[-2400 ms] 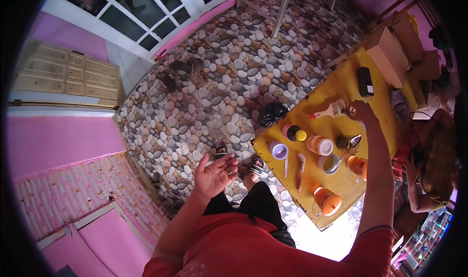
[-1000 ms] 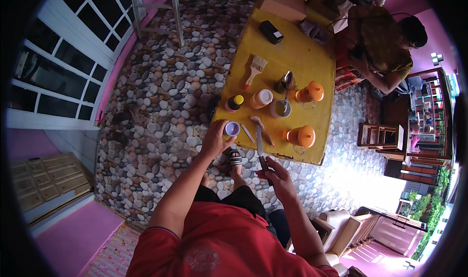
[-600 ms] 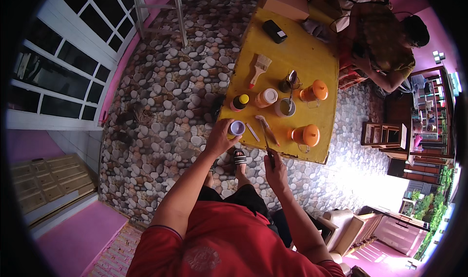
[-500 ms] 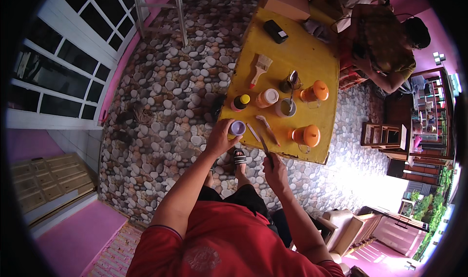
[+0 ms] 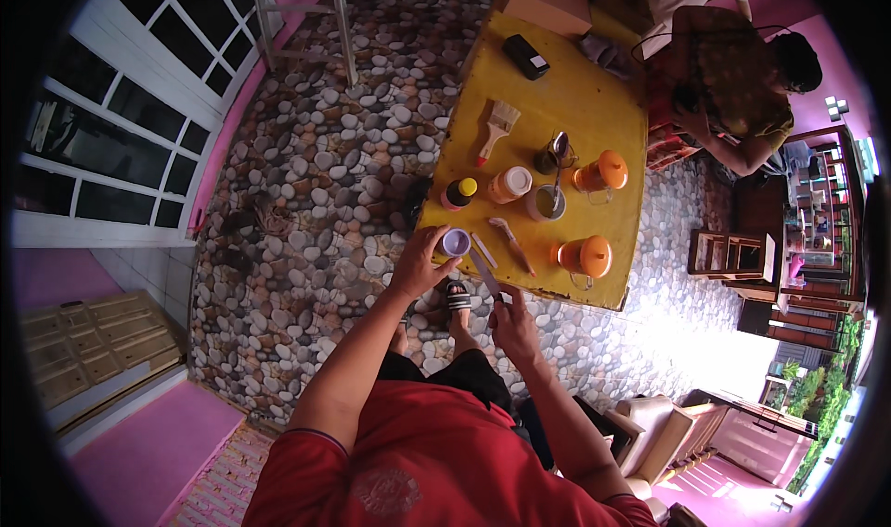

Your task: The person takes a bottle of pigment, pours a small amount into a plastic cup, and then stirs the mixture with a wooden stick.

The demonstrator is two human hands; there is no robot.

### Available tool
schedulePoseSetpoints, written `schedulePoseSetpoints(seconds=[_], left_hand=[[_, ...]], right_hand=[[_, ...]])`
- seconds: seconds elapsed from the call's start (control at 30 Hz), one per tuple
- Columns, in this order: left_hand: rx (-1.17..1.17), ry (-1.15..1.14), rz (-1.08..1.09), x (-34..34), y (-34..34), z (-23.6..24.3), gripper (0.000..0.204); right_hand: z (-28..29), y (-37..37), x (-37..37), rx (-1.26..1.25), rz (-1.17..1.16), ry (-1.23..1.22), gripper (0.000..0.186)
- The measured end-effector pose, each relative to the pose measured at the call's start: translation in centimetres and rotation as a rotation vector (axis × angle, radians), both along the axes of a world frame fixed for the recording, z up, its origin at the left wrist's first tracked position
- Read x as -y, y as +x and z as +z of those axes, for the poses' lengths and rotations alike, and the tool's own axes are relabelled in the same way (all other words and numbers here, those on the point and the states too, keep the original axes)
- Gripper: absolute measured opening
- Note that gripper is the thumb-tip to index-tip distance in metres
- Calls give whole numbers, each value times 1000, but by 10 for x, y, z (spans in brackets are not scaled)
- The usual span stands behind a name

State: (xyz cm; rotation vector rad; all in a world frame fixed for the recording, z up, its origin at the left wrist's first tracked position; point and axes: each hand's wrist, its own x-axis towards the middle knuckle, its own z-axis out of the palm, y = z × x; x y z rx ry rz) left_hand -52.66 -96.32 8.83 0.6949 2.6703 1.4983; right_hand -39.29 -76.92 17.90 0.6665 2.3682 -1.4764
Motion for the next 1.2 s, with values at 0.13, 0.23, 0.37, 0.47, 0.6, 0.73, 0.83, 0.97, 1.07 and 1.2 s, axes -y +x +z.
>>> schedulePoseSetpoints(seconds=[0.13, 0.23, 0.37, 0.47, 0.6, 0.73, 0.83, 0.97, 1.07, 1.2], left_hand=[[-36, -13, 44, -4, 1, -2, 64], [-26, -3, 46, -5, 1, -1, 62], [-23, -6, 49, -6, 1, -1, 62], [-37, -7, 57, -6, 1, 1, 62], [-11, -24, 58, -8, 1, 5, 63], [-59, -23, 77, -8, 1, 1, 63], [-45, -29, 70, -8, 1, 1, 64], [-46, -40, 69, -9, 1, 1, 63], [-36, -39, 71, -9, 1, -1, 63], [-56, -29, 73, -10, 1, 1, 63]], right_hand=[[10, -6, 3, 11, -7, -22, 32], [6, -7, 2, -10, 1, -17, 32], [5, -7, 3, -6, -26, -57, 32], [7, -7, 5, -28, -28, -57, 33], [1, -5, 7, -11, -17, -40, 34], [0, -4, 9, -80, -23, 0, 34], [2, -3, 9, -60, -9, 32, 34], [-6, -1, 6, -94, 31, 89, 34], [2, -5, 8, -54, 19, 70, 37], [0, -3, 8, -71, -9, 41, 34]])
